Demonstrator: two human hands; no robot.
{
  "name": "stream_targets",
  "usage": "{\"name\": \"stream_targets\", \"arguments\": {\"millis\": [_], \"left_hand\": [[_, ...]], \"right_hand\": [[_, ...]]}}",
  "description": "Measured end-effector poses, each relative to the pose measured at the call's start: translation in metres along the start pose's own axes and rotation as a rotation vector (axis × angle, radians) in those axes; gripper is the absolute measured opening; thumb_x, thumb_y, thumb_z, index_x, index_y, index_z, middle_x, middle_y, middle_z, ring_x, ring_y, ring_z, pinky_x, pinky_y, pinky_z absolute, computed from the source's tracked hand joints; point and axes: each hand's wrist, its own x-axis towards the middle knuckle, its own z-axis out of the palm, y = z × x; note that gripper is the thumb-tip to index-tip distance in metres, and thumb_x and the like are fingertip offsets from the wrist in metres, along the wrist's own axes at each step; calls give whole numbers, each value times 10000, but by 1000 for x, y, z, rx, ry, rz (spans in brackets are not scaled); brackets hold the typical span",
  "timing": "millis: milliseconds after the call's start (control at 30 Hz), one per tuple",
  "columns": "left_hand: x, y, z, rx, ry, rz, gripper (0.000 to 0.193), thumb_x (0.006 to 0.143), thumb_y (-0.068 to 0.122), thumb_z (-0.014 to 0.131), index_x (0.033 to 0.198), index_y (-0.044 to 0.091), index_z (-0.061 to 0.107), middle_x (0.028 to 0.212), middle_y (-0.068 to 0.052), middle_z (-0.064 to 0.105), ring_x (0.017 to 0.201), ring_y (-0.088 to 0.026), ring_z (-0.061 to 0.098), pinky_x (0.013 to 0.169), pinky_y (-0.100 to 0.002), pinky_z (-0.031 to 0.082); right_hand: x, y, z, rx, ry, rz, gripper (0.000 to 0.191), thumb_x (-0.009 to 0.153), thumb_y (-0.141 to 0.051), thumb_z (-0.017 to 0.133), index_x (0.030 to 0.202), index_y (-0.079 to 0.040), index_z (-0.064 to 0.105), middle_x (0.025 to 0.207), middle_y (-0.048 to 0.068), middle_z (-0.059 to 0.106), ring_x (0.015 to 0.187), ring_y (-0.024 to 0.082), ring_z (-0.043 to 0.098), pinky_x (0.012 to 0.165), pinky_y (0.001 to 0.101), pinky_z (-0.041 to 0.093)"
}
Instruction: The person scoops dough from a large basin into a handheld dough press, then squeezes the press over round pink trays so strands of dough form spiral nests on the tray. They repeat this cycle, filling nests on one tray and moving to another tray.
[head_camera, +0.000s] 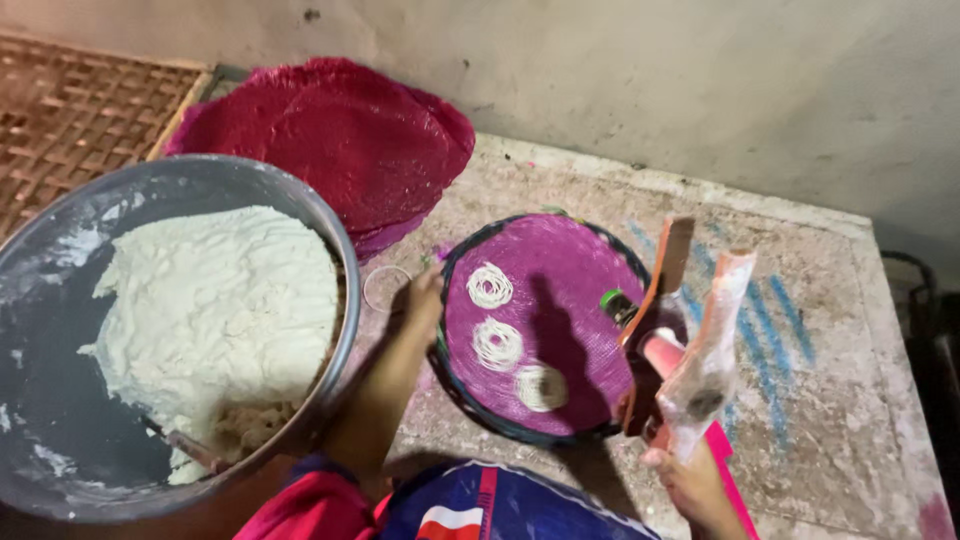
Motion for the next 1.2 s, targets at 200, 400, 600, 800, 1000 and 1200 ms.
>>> {"name": "stream_targets", "arguments": {"millis": [200, 400, 600, 800, 1000, 1200], "left_hand": [[-88, -63, -18, -290, 130, -18, 370, 1041, 49, 634, 1398, -29, 572, 1262, -223, 629, 1057, -239, 535, 891, -377, 438], [-102, -23, -11, -71, -72, -214, 786, 897, 52, 588, 1613, 201, 300, 1434, -110, 539, 955, -275, 613, 749, -474, 435], [-151, 66, -15, 1, 152, 575, 729, 1000, 245, 637, 1617, 64, 293, 1604, -186, 401, 1389, -354, 454, 1142, -481, 356], [-105, 165, -4, -1231, -1066, 113, 845, 953, 613, 573, 1524, 37, 333, 1394, -152, 497, 1344, -323, 475, 1202, -465, 349], [-86, 159, 26, -1264, -1045, 192, 517, 950, 388, 597, 1366, 92, 517, 1132, -45, 579, 1164, -233, 566, 1114, -385, 397], [-22, 133, 42, -1524, -1014, 200, 229, 963, 341, 536, 1064, 136, 543, 973, 2, 585, 988, -184, 573, 1053, -403, 433]], "right_hand": [[8, 18, -14, 218, 84, 187, 668, 643, -341, 892, 1159, -128, 526, 782, -90, 429, 562, 36, 378, 417, 237, 239], [16, 14, 5, 236, -96, 241, 771, 730, -493, 871, 1260, -54, 523, 735, -44, 443, 531, 49, 367, 425, 230, 228], [43, -68, 56, 104, -430, 316, 900, 812, -684, 703, 1310, 26, 465, 968, 77, 554, 815, 165, 518, 668, 308, 398], [75, -155, 125, 188, -873, 644, 984, 872, -822, 426, 1388, 15, 461, 1171, 213, 687, 1078, 312, 679, 928, 437, 561], [111, -187, 106, -109, -849, 682, 910, 916, -761, 284, 1354, -5, 540, 1159, 188, 724, 1100, 292, 714, 1005, 433, 549], [158, -185, 108, -568, -753, 622, 864, 938, -694, 208, 1199, -25, 690, 1068, 117, 767, 1022, 231, 721, 957, 393, 556]]}}
